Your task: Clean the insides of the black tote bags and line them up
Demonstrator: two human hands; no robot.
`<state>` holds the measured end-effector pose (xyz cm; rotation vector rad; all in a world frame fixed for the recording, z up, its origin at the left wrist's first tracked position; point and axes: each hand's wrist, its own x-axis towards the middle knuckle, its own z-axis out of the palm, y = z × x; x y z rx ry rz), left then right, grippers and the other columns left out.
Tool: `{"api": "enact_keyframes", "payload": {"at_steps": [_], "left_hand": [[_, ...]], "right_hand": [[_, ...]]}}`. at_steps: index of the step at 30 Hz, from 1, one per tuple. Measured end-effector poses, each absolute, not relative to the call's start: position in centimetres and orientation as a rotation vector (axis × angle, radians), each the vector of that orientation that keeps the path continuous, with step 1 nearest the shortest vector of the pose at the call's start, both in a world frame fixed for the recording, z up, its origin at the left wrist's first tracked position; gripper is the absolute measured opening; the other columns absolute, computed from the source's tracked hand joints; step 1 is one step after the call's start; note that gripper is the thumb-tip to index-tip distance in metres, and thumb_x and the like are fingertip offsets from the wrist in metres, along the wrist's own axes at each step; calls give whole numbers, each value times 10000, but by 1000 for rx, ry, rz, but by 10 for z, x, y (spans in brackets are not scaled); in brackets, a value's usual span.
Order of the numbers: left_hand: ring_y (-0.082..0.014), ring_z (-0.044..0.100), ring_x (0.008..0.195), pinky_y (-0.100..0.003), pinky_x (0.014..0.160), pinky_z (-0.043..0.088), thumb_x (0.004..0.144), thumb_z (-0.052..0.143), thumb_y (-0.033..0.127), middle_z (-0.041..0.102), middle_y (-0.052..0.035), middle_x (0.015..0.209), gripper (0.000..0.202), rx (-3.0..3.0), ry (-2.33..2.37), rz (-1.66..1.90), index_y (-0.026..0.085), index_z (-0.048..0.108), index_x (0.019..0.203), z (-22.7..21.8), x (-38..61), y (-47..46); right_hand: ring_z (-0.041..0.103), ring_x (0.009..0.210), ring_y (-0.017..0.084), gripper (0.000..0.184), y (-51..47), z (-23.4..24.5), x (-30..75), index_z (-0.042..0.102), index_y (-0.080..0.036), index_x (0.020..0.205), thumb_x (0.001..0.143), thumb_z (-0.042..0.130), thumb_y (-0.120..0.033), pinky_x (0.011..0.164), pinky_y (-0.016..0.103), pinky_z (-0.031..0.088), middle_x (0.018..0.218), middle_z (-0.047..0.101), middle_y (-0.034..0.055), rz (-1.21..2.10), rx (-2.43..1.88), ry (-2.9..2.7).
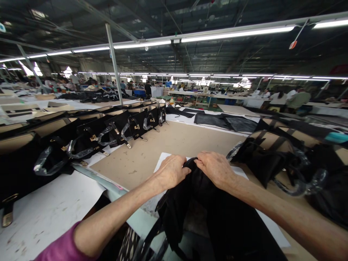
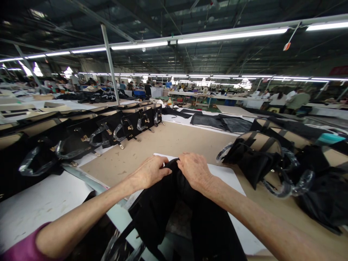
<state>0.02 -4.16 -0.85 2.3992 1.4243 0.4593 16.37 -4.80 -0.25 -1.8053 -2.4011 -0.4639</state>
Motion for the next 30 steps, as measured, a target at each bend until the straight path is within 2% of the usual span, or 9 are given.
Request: {"api": "enact_keyframes", "payload": {"at_steps": [9, 15, 19, 24, 25, 28, 30], "left_hand": [[-126, 523, 597, -212, 526, 336, 758, 397, 340, 589, -20, 629, 260, 2434, 1430, 455, 186, 598, 705, -13, 8, -31], [-192, 583, 687, -259, 574, 384, 758, 377, 328, 635, -82, 728, 288, 2606, 1506, 263, 175, 621, 749, -7, 18, -29], [-213, 594, 719, -273, 578, 403, 735, 385, 248, 639, -96, 758, 249, 2699, 1493, 217, 183, 623, 769, -3, 33, -22], [-217, 592, 717, -279, 592, 406, 740, 397, 260, 635, -107, 748, 249, 2681, 1462, 199, 179, 632, 741, -5, 35, -16], [-213, 591, 718, -276, 596, 403, 742, 401, 272, 634, -105, 743, 249, 2668, 1456, 209, 180, 632, 742, -6, 34, -15], [-209, 586, 714, -274, 602, 394, 751, 408, 302, 630, -98, 732, 254, 2663, 1421, 242, 179, 630, 746, -7, 29, -13], [-205, 578, 703, -271, 601, 387, 744, 428, 305, 625, -89, 720, 235, 2663, 1388, 261, 180, 627, 751, -6, 27, -11]], "right_hand": [[555, 670, 147, 194, -44, -3, 167, 568, -199, 676, 815, 454, -274, 543, 243, 271, 715, 617, 2, -464, -1786, -2405], [556, 673, 152, 212, -44, -3, 168, 558, -195, 671, 824, 443, -286, 544, 247, 267, 706, 615, 7, -445, -1797, -2390], [553, 657, 156, 210, -44, 0, 167, 541, -192, 662, 825, 434, -269, 535, 248, 260, 688, 613, 13, -409, -1826, -2395], [557, 703, 172, 110, -54, 7, 178, 497, -192, 775, 777, 518, -300, 575, 243, 309, 753, 607, 24, -267, -1770, -2364], [560, 721, 178, 155, -58, 7, 182, 486, -193, 843, 754, 547, -304, 591, 244, 325, 805, 609, 29, -208, -1774, -2339], [567, 782, 196, 455, -72, 6, 192, 400, -200, 1068, 685, 618, -313, 631, 255, 362, 950, 595, 47, -12, -1917, -2170], [559, 833, 210, 492, -78, 4, 197, 406, -201, 1095, 671, 622, -325, 647, 261, 369, 972, 593, 56, 97, -2048, -2081]]}}
